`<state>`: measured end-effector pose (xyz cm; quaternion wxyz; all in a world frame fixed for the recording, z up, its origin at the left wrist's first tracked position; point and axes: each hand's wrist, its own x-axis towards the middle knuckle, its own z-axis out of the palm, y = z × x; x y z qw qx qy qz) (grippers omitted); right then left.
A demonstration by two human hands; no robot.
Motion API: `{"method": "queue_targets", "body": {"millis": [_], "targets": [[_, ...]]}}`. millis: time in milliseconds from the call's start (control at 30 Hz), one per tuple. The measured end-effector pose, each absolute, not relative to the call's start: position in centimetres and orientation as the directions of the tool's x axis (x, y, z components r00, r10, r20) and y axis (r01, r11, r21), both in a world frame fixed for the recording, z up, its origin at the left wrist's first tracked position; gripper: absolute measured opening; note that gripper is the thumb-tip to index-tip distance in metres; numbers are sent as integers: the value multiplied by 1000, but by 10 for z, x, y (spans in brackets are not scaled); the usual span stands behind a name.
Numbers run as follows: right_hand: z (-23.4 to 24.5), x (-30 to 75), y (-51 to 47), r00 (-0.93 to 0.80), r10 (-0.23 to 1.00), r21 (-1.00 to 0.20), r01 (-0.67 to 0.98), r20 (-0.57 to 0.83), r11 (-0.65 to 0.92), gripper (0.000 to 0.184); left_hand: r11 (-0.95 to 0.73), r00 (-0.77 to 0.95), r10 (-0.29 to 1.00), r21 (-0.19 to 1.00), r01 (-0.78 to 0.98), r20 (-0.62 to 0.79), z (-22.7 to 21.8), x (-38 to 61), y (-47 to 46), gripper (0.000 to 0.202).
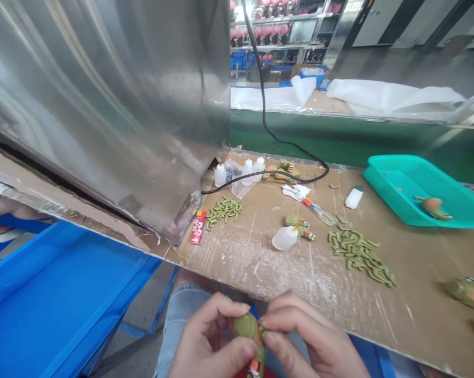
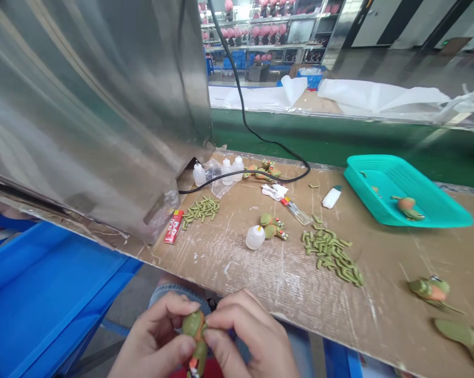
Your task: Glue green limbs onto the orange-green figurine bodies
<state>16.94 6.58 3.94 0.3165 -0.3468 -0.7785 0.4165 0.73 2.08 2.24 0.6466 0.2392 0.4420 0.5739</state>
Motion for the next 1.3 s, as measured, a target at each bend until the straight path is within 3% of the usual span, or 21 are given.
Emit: {"method": "queue_targets", "body": {"millis": [100, 167, 267, 400, 500, 533, 633, 767, 933, 1033, 1133, 1233, 1300], "targets": [[33, 172, 64, -580, 767, -827, 264, 275, 496, 35, 260, 37, 959, 816, -517, -282, 12, 13, 27, 23], [26, 178, 61, -602, 733, -773, 284, 316, 567, 43, 278, 93, 958, 809, -518, -270, 4, 20, 31, 31], [10, 205, 64, -581, 753, -622, 475, 309, 622, 53, 318, 160, 948, 859, -402, -276, -3, 29, 39, 36], [-9, 273, 82, -319, 887, -309, 852, 335, 423, 47, 284, 55, 959, 951, -125, -279, 4, 27, 58, 20], [-13, 310, 99, -166, 895, -148, 958, 415, 246, 50, 267, -6, 963, 962, -58, -268, 12, 21, 69, 12], [-11, 313, 105, -120, 888, -151, 967, 444, 206, 49, 268, -14, 963, 962, -57, -269, 13, 21, 71, 12], [-6, 290, 121, -58, 885, -323, 918, 462, 229, 36, 262, -39, 963, 963, -70, -265, 8, 25, 70, 11], [-12, 238, 153, -152, 925, -470, 825, 349, 313, 26, 247, -70, 965, 964, -99, -254, -5, 32, 61, 12], [-25, 224, 159, -51, 982, -663, 731, 181, 160, 19, 242, -141, 955, 962, -130, -259, -10, 24, 52, 12], [-19, 224, 130, -72, 997, -812, 580, 28, 64, 24, 253, -122, 953, 949, -189, -279, -8, 20, 52, 25], [-7, 206, 95, -307, 938, -955, 287, -161, -70, 27, 239, -8, 967, 924, -298, -253, -3, 24, 55, 44], [-2, 179, 73, -491, 842, -967, 1, -223, -255, 34, 261, 35, 962, 883, -391, -270, 2, 30, 60, 38], [-5, 169, 67, -444, 871, -973, 10, -210, -230, 39, 284, -40, 944, 866, -413, -328, 4, 32, 62, 34]]}}
